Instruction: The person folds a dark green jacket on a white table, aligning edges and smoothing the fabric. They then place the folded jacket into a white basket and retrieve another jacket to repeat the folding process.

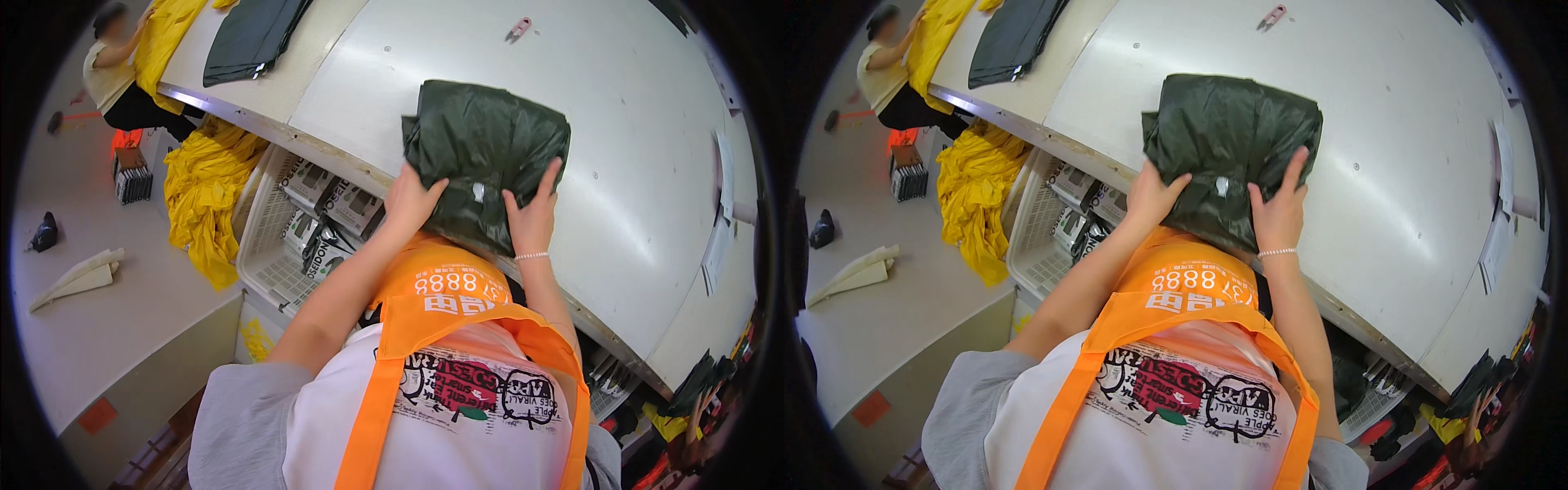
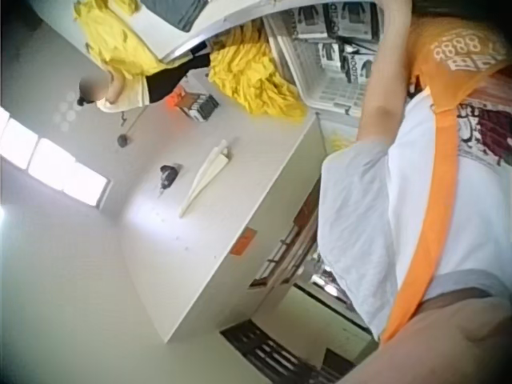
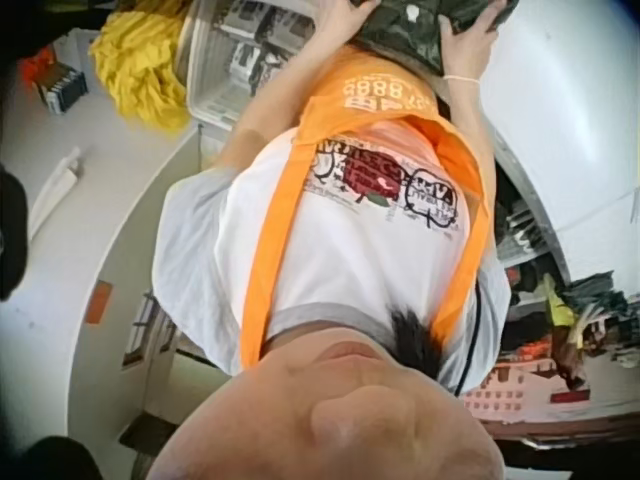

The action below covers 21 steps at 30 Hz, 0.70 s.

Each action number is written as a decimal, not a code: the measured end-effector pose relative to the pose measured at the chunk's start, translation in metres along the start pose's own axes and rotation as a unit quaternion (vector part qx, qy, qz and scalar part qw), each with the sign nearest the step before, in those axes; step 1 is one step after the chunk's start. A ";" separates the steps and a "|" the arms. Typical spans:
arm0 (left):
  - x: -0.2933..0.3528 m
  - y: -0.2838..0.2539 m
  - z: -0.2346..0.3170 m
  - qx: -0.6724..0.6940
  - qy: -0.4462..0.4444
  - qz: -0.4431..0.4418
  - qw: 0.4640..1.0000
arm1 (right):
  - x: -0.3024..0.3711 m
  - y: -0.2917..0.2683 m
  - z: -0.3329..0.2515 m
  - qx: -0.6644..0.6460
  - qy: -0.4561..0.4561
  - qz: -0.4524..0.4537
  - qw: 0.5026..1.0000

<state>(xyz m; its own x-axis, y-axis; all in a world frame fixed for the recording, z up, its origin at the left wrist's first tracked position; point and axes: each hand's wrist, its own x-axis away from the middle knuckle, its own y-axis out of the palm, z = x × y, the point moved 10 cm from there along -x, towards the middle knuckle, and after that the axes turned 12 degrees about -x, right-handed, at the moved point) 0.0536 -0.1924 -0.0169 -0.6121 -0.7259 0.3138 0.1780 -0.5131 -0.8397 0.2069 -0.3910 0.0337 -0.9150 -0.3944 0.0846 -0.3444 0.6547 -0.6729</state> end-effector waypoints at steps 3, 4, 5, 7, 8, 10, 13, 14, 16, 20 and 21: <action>-0.034 -0.017 0.038 -0.108 0.046 -0.008 0.993 | -0.030 0.022 -0.058 0.089 -0.078 -0.069 0.991; -0.044 -0.020 0.050 -0.139 0.082 0.008 0.987 | -0.038 0.032 -0.077 0.111 -0.111 -0.099 0.983; -0.056 -0.023 0.052 -0.146 0.115 0.072 0.980 | -0.044 0.038 -0.104 0.122 -0.155 -0.092 0.976; -0.075 -0.015 0.055 -0.125 0.118 0.021 0.985 | -0.049 0.053 -0.151 0.184 -0.192 -0.084 0.960; -0.086 -0.002 0.046 -0.096 0.121 -0.007 0.988 | -0.050 0.074 -0.168 0.234 -0.182 -0.118 0.948; -0.086 0.017 0.054 -0.042 0.289 0.073 0.953 | -0.059 0.109 -0.184 0.328 -0.149 -0.164 0.918; -0.062 -0.012 0.074 0.104 0.368 0.070 0.921 | -0.080 0.139 -0.172 0.370 -0.079 -0.221 0.899; -0.063 -0.003 0.067 0.170 0.364 0.003 0.916 | -0.083 0.147 -0.175 0.389 -0.098 -0.209 0.892; -0.049 -0.009 0.067 0.170 0.338 -0.168 0.910 | -0.090 0.160 -0.175 0.449 -0.145 -0.193 0.860; -0.060 -0.046 0.031 0.008 0.382 -0.364 0.849 | -0.076 0.192 -0.164 0.488 -0.247 -0.185 0.816; -0.098 -0.077 0.008 0.114 0.235 -0.353 0.899 | -0.074 0.190 -0.159 0.495 -0.248 -0.180 0.813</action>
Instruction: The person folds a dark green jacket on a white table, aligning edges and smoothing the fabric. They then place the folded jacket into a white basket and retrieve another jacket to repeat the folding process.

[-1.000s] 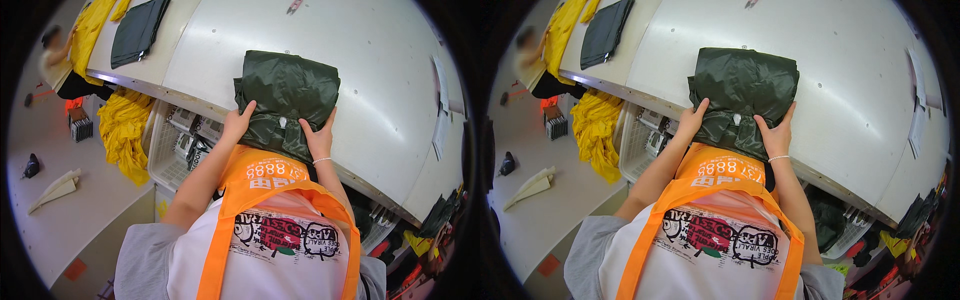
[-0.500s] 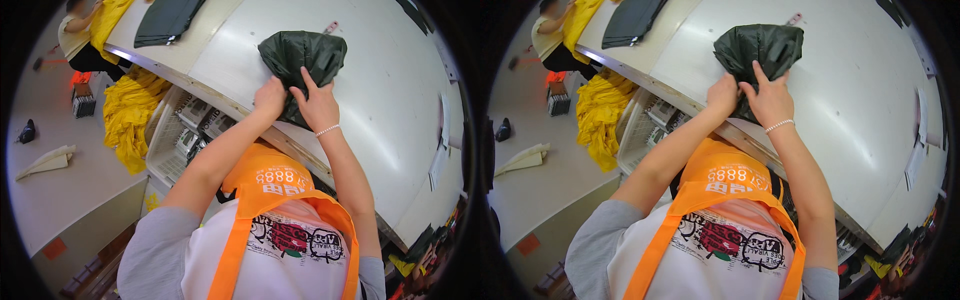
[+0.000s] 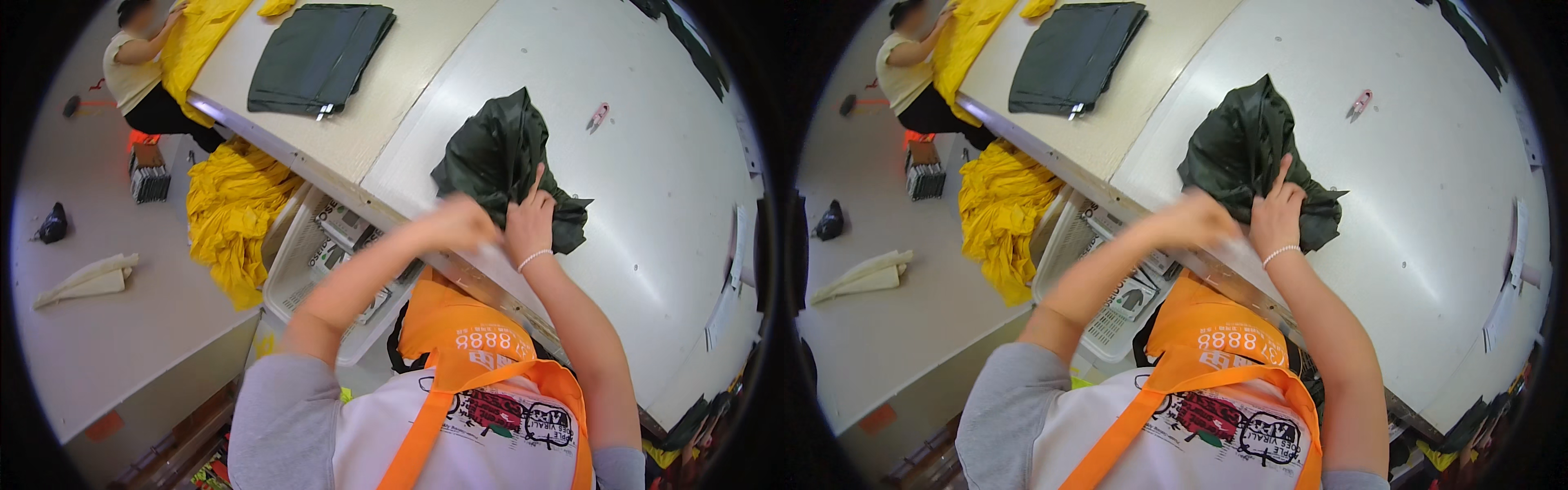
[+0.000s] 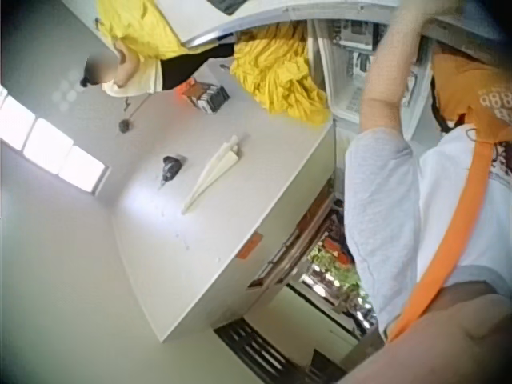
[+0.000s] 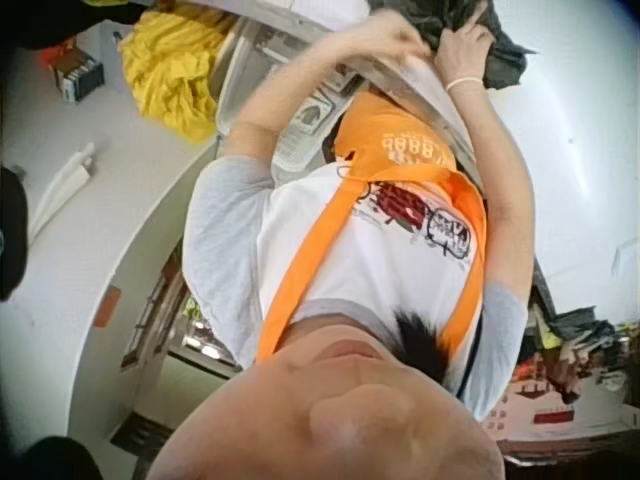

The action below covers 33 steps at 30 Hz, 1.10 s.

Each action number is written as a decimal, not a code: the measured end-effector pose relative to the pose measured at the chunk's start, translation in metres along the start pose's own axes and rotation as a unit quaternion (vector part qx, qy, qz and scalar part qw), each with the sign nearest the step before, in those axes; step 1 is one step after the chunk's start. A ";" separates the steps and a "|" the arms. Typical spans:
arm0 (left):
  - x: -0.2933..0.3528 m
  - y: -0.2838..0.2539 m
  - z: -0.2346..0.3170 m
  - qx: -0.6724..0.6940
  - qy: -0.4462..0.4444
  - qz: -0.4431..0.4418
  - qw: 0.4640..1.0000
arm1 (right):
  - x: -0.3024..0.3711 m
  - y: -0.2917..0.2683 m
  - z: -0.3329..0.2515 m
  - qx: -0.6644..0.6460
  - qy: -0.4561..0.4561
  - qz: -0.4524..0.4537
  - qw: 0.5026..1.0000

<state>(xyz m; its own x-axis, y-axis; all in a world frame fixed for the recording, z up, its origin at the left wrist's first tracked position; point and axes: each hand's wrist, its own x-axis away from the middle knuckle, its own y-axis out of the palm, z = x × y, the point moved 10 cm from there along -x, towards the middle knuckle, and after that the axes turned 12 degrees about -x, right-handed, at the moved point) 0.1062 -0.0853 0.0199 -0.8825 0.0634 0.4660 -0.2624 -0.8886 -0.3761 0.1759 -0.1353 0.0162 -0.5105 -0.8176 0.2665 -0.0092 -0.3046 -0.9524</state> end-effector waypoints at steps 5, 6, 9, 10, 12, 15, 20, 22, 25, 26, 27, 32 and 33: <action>0.030 -0.278 -0.114 -0.432 -0.112 0.522 0.726 | 0.003 0.010 -0.001 0.015 -0.009 -0.035 0.999; 0.031 -0.299 -0.147 -0.481 -0.160 0.503 0.700 | 0.001 0.008 -0.004 0.002 -0.023 -0.040 0.999; 0.019 -0.317 -0.198 -0.484 -0.200 0.473 0.708 | 0.000 0.004 -0.006 -0.040 -0.050 -0.029 0.997; 0.013 -0.317 -0.206 -0.464 -0.200 0.466 0.726 | -0.001 -0.006 -0.001 -0.059 -0.056 0.004 0.997; -0.003 -0.299 -0.170 -0.497 -0.158 0.430 0.737 | -0.003 -0.019 0.022 -0.133 -0.054 0.005 0.990; -0.020 -0.211 -0.073 -0.533 -0.080 0.394 0.745 | 0.033 -0.029 0.075 -0.286 0.071 -0.052 0.954; -0.020 0.036 0.035 -0.385 0.115 0.298 0.866 | 0.167 -0.008 0.177 -0.550 0.262 0.135 0.782; -0.030 0.130 0.051 -0.328 0.142 0.195 0.914 | 0.228 0.008 0.216 -0.581 0.327 0.205 0.716; -0.042 0.184 0.078 -0.357 0.145 0.140 0.912 | 0.308 0.032 0.244 -0.617 0.403 0.267 0.621; -0.048 0.186 0.089 -0.338 0.159 0.139 0.917 | 0.329 0.034 0.246 -0.610 0.417 0.270 0.617; -0.059 0.186 0.096 -0.321 0.170 0.139 0.921 | 0.348 0.036 0.245 -0.606 0.430 0.273 0.611; -0.094 0.181 0.107 -0.330 0.317 0.215 0.863 | 0.386 0.025 0.224 -0.577 0.389 0.295 0.655; -0.094 0.182 0.110 -0.331 0.323 0.225 0.858 | 0.389 0.021 0.217 -0.587 0.376 0.283 0.659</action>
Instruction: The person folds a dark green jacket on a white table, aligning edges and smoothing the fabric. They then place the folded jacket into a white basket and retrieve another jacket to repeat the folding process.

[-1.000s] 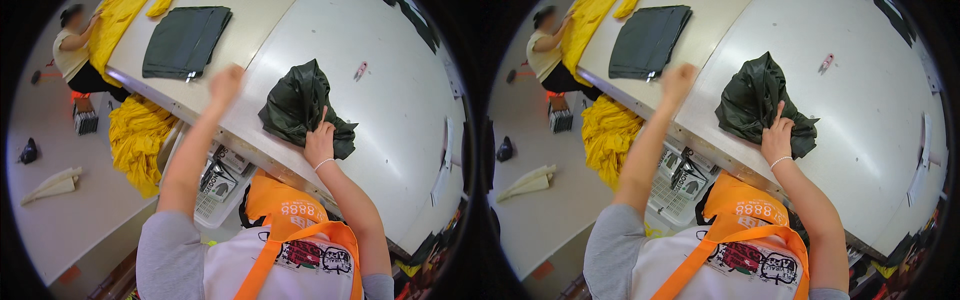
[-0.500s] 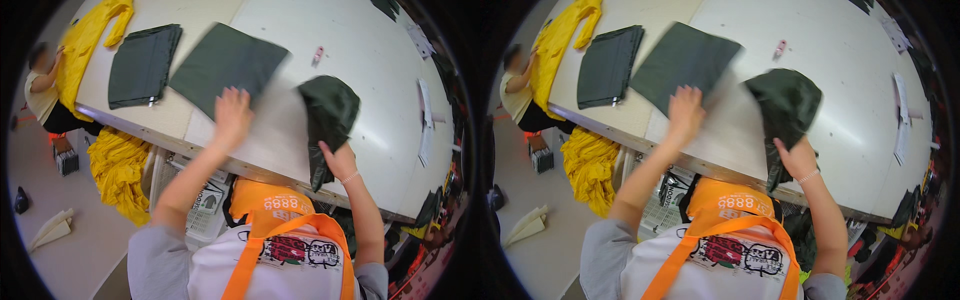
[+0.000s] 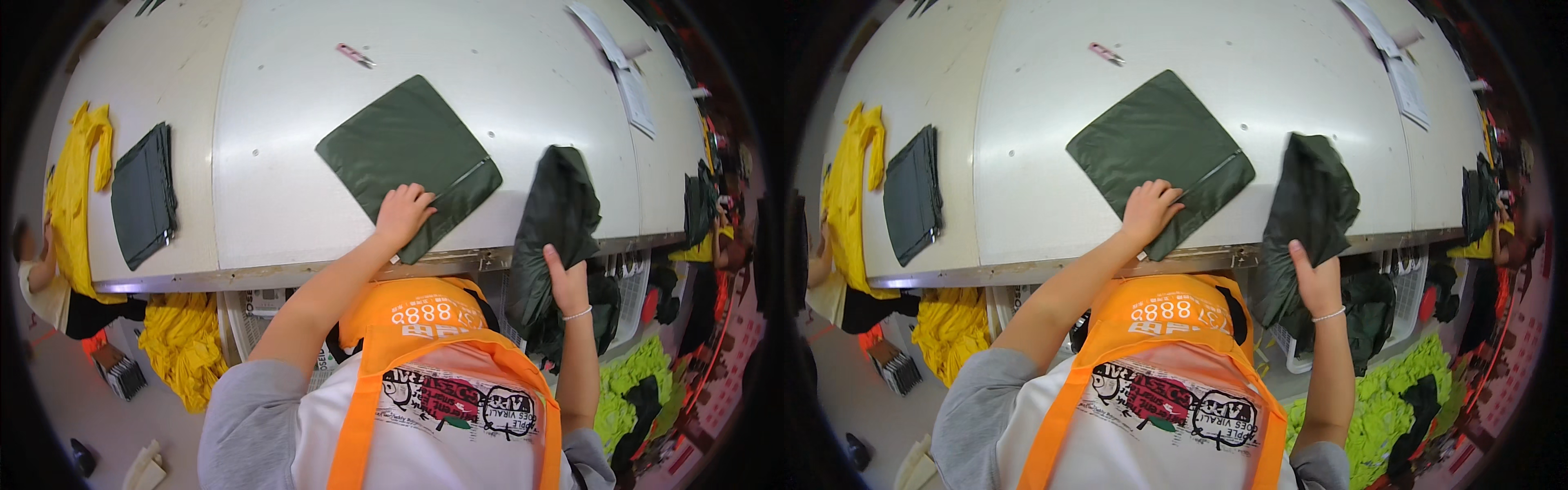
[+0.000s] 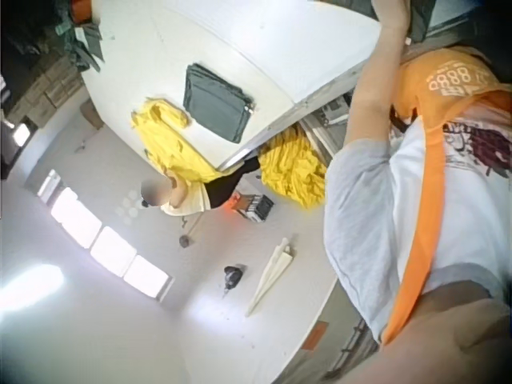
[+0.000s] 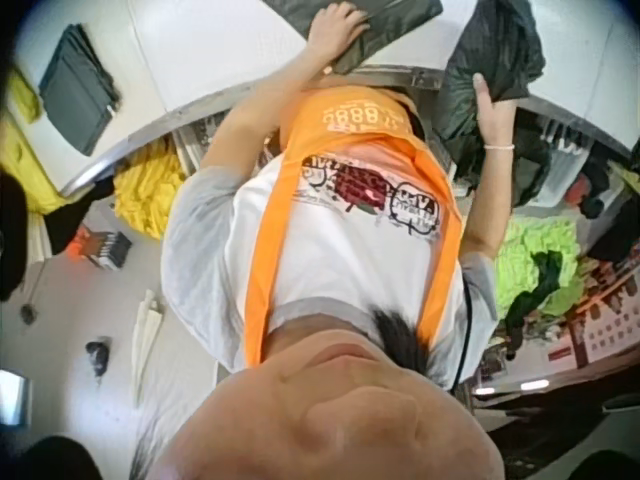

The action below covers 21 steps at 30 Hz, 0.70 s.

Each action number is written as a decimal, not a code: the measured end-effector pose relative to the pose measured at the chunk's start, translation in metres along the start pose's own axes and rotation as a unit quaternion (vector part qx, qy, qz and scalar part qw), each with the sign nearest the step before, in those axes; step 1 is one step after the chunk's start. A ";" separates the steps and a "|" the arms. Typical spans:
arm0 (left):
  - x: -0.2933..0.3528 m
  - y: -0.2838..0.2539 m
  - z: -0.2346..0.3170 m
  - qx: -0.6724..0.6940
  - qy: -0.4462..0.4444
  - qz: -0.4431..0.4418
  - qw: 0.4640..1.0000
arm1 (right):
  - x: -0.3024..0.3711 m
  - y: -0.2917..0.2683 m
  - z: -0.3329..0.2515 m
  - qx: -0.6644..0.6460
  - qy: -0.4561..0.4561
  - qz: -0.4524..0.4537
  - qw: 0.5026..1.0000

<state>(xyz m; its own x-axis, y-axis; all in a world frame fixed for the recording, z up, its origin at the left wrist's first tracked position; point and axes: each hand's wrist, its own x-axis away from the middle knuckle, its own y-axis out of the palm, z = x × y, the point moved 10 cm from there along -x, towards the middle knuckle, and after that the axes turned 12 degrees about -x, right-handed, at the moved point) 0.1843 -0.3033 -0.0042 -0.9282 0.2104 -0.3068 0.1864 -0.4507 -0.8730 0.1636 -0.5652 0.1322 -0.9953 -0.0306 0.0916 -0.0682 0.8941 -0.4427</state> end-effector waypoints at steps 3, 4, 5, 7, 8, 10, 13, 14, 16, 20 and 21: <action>-0.002 0.005 -0.002 0.025 -0.009 0.036 0.999 | 0.021 0.000 0.008 0.122 -0.020 -0.052 0.991; -0.003 0.006 -0.005 0.033 -0.016 0.043 0.998 | 0.025 0.002 0.006 0.174 -0.017 -0.066 0.982; -0.007 0.007 -0.010 0.036 -0.027 0.042 0.998 | 0.029 0.004 0.012 0.197 -0.005 -0.081 0.977; -0.011 0.009 -0.028 0.114 -0.093 0.035 0.988 | 0.035 0.013 0.010 0.211 -0.011 -0.115 0.971; -0.010 0.007 -0.040 0.147 -0.131 0.036 0.980 | 0.034 0.028 -0.007 0.257 -0.041 -0.165 0.951; -0.027 -0.021 -0.044 0.225 -0.171 0.028 0.959 | 0.042 0.052 0.003 0.313 -0.091 -0.264 0.908; -0.038 -0.069 -0.022 0.244 -0.107 -0.023 0.964 | 0.037 0.110 -0.002 0.336 -0.115 -0.402 0.844; -0.037 -0.077 -0.014 0.257 -0.085 -0.066 0.960 | 0.034 0.129 0.003 0.345 -0.130 -0.441 0.819; -0.025 -0.086 0.000 0.281 -0.049 -0.157 0.946 | 0.022 0.156 -0.010 0.324 -0.177 -0.443 0.817; 0.015 -0.091 -0.068 0.295 -0.247 -0.211 0.898 | -0.006 0.180 0.008 0.310 -0.128 -0.415 0.846; 0.023 -0.109 -0.086 0.274 -0.257 -0.111 0.920 | -0.010 0.181 0.003 0.308 -0.109 -0.402 0.855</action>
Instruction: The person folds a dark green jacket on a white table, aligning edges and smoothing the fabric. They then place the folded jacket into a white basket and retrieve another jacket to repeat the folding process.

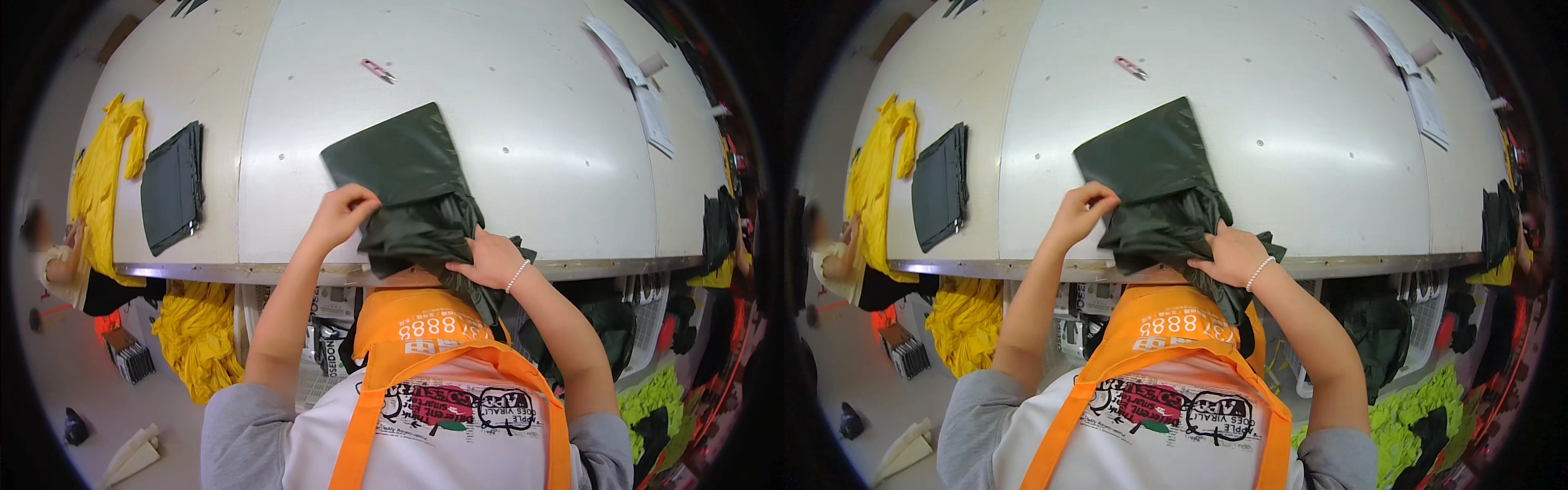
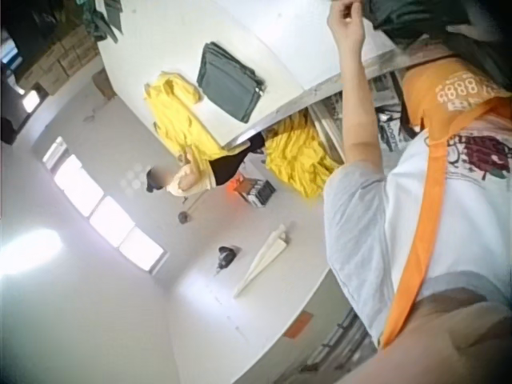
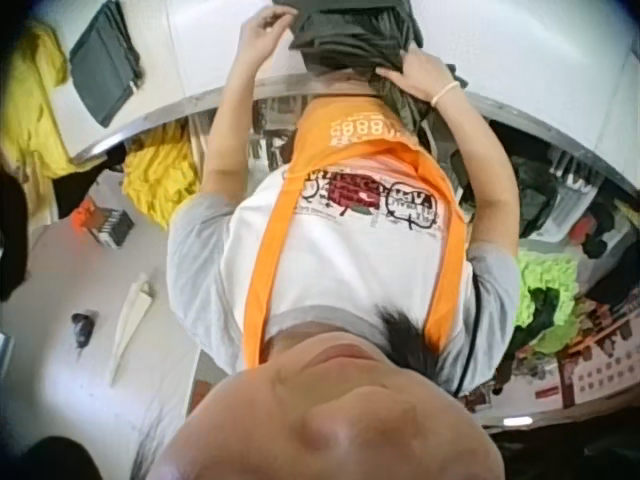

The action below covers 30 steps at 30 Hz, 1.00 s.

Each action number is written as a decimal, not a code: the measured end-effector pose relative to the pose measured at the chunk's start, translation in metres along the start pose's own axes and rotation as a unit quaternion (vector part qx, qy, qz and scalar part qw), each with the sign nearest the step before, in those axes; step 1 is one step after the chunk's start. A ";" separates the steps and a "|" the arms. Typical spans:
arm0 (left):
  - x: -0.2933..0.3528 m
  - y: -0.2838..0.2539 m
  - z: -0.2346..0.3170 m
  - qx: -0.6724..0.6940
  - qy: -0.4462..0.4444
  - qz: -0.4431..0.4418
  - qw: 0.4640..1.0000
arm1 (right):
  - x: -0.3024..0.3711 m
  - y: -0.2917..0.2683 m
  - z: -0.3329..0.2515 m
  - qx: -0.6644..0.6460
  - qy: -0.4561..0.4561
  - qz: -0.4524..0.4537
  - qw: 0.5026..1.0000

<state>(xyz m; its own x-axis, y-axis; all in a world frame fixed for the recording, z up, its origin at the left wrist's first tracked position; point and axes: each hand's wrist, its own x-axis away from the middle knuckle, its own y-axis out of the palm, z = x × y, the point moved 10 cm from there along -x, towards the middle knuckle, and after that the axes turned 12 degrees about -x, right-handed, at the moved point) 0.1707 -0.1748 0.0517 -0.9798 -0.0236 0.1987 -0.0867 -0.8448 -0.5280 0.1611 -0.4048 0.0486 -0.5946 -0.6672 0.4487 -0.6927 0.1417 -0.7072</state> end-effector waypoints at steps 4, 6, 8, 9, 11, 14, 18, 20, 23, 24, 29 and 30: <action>0.045 -0.009 -0.068 0.052 -0.059 0.170 0.982 | -0.013 -0.011 -0.004 -0.028 0.029 0.026 0.999; 0.045 0.021 -0.068 -0.012 -0.118 0.102 0.988 | -0.021 -0.014 -0.011 -0.027 0.015 0.038 0.999; 0.032 0.030 -0.052 -0.084 -0.080 0.105 0.988 | -0.030 -0.008 -0.019 -0.021 -0.002 0.029 0.999; 0.024 0.030 -0.044 -0.101 -0.032 0.138 0.985 | -0.034 -0.007 -0.024 -0.017 -0.009 0.028 0.999; 0.021 0.019 -0.030 -0.115 0.007 0.157 0.981 | -0.034 -0.010 -0.018 -0.033 0.032 0.057 0.997; 0.026 -0.009 0.029 -0.140 0.009 0.122 0.982 | -0.028 -0.029 -0.006 -0.053 0.040 0.128 0.990; 0.056 0.051 0.076 -0.297 0.196 0.156 0.922 | -0.046 -0.029 -0.026 -0.016 0.069 0.127 0.989; 0.073 0.092 0.084 -0.318 0.168 0.039 0.932 | -0.058 -0.029 -0.011 -0.013 0.075 0.115 0.990; 0.066 0.092 0.059 -0.277 0.137 -0.101 0.946 | -0.047 -0.042 -0.010 -0.019 0.067 0.152 0.986; 0.058 0.088 0.058 -0.273 0.128 -0.149 0.942 | -0.043 -0.047 -0.014 -0.017 0.066 0.152 0.986; -0.021 0.024 0.174 -0.364 0.231 0.187 0.883 | -0.038 -0.033 -0.031 0.138 0.033 0.159 0.977; -0.045 0.040 0.160 -0.423 0.216 0.156 0.866 | -0.040 -0.032 -0.044 0.137 0.011 0.133 0.982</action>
<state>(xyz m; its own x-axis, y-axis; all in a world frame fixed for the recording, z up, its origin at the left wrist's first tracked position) 0.2399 -0.2931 0.1541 -0.9393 0.1766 -0.2942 0.2728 -0.1358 -0.9524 0.1887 -0.3508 0.0774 -0.7501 -0.6174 0.2370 -0.3773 0.1052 -0.9201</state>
